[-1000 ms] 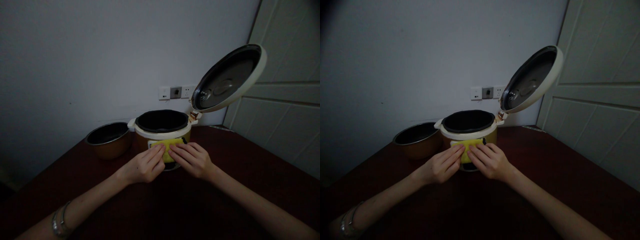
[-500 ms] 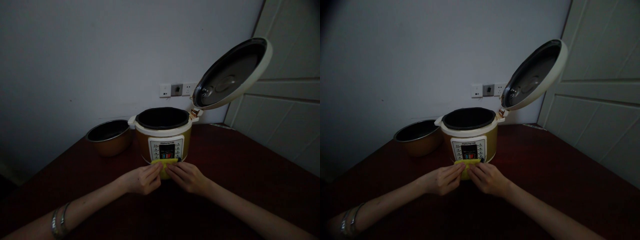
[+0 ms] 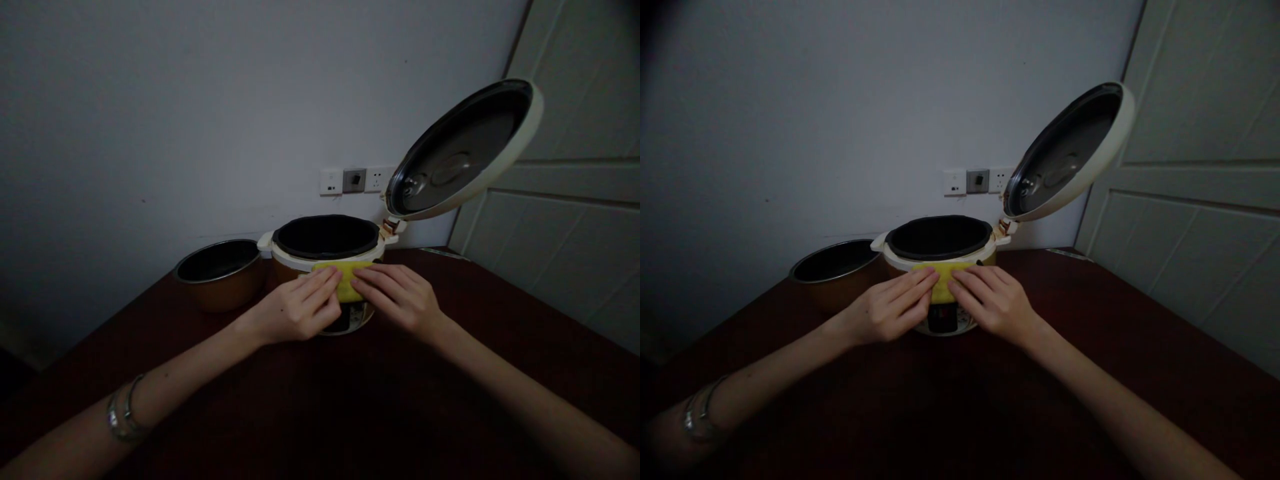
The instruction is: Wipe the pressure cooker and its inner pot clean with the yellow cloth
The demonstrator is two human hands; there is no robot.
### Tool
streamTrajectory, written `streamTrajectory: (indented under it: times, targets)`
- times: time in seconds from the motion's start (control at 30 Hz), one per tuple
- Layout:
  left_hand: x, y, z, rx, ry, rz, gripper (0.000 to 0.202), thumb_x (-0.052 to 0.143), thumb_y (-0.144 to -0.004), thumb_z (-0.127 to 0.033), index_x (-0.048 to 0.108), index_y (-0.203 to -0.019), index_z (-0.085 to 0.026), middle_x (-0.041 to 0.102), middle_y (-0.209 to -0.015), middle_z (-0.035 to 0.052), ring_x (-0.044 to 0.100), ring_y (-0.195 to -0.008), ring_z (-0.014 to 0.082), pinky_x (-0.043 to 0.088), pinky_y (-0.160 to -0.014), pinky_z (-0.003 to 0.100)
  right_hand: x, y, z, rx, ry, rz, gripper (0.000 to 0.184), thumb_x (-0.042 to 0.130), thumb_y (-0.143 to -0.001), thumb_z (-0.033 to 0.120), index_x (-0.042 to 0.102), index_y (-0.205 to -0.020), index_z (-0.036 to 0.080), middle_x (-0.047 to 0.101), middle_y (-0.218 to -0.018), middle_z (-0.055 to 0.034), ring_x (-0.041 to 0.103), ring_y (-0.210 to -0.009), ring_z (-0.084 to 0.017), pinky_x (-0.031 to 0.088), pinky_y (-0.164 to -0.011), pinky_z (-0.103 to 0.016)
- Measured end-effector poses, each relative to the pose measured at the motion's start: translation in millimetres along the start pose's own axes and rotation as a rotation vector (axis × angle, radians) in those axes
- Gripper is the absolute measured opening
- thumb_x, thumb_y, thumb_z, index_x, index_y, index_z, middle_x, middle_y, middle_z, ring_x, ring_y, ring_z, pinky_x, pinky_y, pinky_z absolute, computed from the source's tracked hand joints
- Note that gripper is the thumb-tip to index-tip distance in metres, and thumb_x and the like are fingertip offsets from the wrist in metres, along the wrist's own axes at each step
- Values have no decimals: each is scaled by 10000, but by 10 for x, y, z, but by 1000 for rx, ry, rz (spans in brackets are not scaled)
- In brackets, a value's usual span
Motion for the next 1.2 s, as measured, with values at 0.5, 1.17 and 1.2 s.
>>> streamTrajectory:
  times: [0.5,1.17,1.2]
  targets:
    - [314,262,-343,116,78,-6,116,523,-847,-138,618,-851,-72,689,-1053,200,629,-1067,257,524,-938,345,236,412,254,52,-144,42,237,427,-926,129,663,-920,126,701,-875,-95,634,-774,-159,541,-663,-274]
    - [-105,519,-301,60,133,73,140,539,-826,-92,643,-907,-46,673,-1088,215,600,-1109,283,528,-933,379,164,15,499,-69,-176,68,268,381,-937,133,647,-967,115,691,-915,-102,584,-745,-181,435,-603,-310]
    - [-160,509,-203,76,100,55,137,560,-814,-85,640,-916,-43,670,-1094,219,588,-1122,294,524,-938,391,152,-84,439,-82,-144,47,260,391,-936,137,647,-973,118,693,-950,-109,589,-777,-187,436,-614,-313]
Point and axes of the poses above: each hand's wrist, its own y-axis away from the middle knuckle, its own x-axis out of the palm, z = x × y, the point moved 5 cm from there along -y, towards the middle knuckle
